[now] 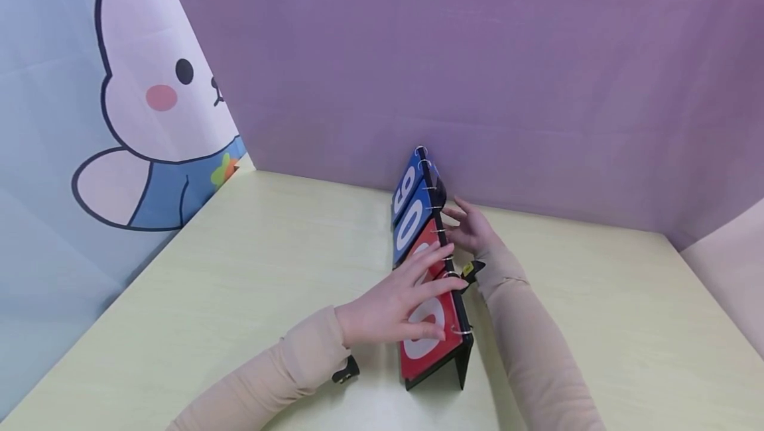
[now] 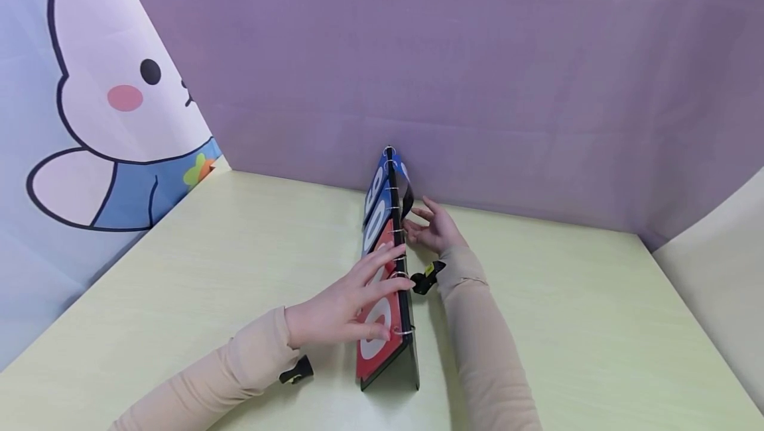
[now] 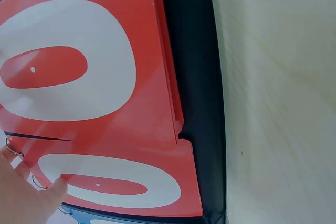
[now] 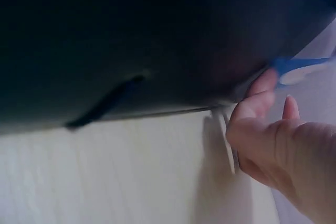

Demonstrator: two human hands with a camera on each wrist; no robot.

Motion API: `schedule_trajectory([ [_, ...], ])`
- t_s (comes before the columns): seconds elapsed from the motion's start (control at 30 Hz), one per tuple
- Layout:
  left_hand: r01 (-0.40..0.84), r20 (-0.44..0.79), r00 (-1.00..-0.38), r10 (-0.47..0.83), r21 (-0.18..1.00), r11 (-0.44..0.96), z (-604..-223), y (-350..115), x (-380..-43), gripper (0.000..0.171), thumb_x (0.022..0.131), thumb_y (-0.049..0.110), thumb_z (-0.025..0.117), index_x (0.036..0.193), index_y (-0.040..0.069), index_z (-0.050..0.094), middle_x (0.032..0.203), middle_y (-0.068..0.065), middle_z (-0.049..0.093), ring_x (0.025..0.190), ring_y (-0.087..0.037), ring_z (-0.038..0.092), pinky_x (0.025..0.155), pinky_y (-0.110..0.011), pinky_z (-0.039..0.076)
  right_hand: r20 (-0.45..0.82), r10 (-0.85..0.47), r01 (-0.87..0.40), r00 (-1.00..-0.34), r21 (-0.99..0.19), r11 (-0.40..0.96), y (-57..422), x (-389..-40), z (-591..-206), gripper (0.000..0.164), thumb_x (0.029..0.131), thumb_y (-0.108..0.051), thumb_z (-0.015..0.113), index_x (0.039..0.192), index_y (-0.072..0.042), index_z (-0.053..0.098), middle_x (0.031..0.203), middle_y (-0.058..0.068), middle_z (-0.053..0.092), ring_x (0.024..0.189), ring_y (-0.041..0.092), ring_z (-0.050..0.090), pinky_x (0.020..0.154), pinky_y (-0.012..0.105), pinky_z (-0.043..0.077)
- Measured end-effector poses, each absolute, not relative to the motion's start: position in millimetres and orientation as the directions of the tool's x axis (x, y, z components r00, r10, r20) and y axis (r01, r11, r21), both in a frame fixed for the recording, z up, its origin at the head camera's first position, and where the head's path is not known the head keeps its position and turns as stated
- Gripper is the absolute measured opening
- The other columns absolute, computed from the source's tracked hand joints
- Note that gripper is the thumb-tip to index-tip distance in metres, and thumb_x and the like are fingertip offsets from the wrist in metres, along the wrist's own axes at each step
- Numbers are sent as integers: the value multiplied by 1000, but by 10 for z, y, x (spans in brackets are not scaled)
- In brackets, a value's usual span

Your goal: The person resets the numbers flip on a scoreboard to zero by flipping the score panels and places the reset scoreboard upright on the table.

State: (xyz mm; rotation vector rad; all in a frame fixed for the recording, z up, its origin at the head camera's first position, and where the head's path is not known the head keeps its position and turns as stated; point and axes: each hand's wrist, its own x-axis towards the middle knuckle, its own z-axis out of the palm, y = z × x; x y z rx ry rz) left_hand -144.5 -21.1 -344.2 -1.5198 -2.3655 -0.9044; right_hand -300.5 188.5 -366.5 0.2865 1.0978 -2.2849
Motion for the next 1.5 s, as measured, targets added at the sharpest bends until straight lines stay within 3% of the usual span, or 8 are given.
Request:
schedule_trajectory([
  [0.17, 876, 462, -456, 761, 386, 290, -3449, -212, -1447, 69, 81, 35, 73, 140, 21, 40, 159, -8, 8, 147, -27, 4, 116, -51, 19, -422, -420, 595, -803, -611, -522, 1869, -3013, -3669, 70, 101, -44, 32, 152, -15, -5, 158, 14, -2, 145, 23, 13, 117, 33, 17],
  [0.3, 873, 457, -458, 763, 392, 289, -3449, -208, -1446, 69, 81, 35, 72, 140, 21, 40, 159, -8, 7, 147, -27, 4, 115, -52, 20, -420, -412, 589, -808, -601, -540, 1889, -3027, -3674, 63, 100, -42, 36, 150, -13, 9, 140, 13, 32, 124, 20, 40, 106, 32, 37],
  [0.47, 871, 453, -462, 763, 393, 294, -3447, -208, -1449, 69, 81, 36, 72, 141, 21, 40, 159, -7, 7, 147, -25, 3, 115, -52, 22, -428, -312, 530, -848, -688, -496, 1948, -3015, -3640, 28, 101, -32, 42, 102, -8, 55, 82, -1, 55, 72, 8, 47, 70, 21, 39],
  [0.63, 863, 441, -471, 764, 409, 296, -3431, -217, -1435, 68, 82, 37, 72, 141, 22, 41, 159, -5, 8, 147, -23, 3, 115, -51, 23, -432, -148, 455, -890, -812, -366, 2013, -2988, -3519, 21, 99, -20, 49, 82, -12, 57, 62, -7, 56, 59, 6, 41, 61, 16, 35],
  [1.03, 848, 423, -488, 764, 439, 298, -3399, -241, -1399, 68, 83, 37, 71, 142, 22, 41, 159, -4, 8, 147, -23, 4, 114, -52, 25, -301, 174, 296, -938, -954, -55, 2161, -2983, -3126, 10, 90, -14, 61, 91, -9, 52, 72, -10, 51, 67, 1, 43, 54, 10, 38],
  [1.2, 843, 415, -492, 765, 445, 301, -3394, -244, -1386, 68, 83, 36, 71, 142, 23, 40, 158, -5, 9, 147, -22, 5, 114, -51, 25, -198, 203, 223, -959, -968, 111, 2209, -2986, -2927, 33, 92, -15, 57, 120, 3, 54, 69, -9, 52, 55, 0, 43, 50, 10, 38],
  [1.3, 842, 415, -491, 766, 452, 294, -3383, -249, -1379, 68, 83, 36, 71, 142, 23, 40, 159, -5, 9, 147, -22, 4, 114, -51, 25, -159, 246, 202, -956, -966, 164, 2193, -3013, -2783, 48, 94, -17, 54, 137, 3, 45, 82, -7, 53, 65, 1, 46, 61, 11, 43],
  [1.5, 841, 419, -489, 765, 460, 285, -3378, -252, -1374, 68, 83, 35, 71, 142, 23, 40, 159, -4, 7, 147, -21, 4, 114, -51, 26, -66, 349, 103, -935, -991, 88, 2050, -3025, -2535, 46, 93, -12, 53, 137, -1, 47, 118, 7, 52, 82, 4, 52, 96, 25, 47],
])
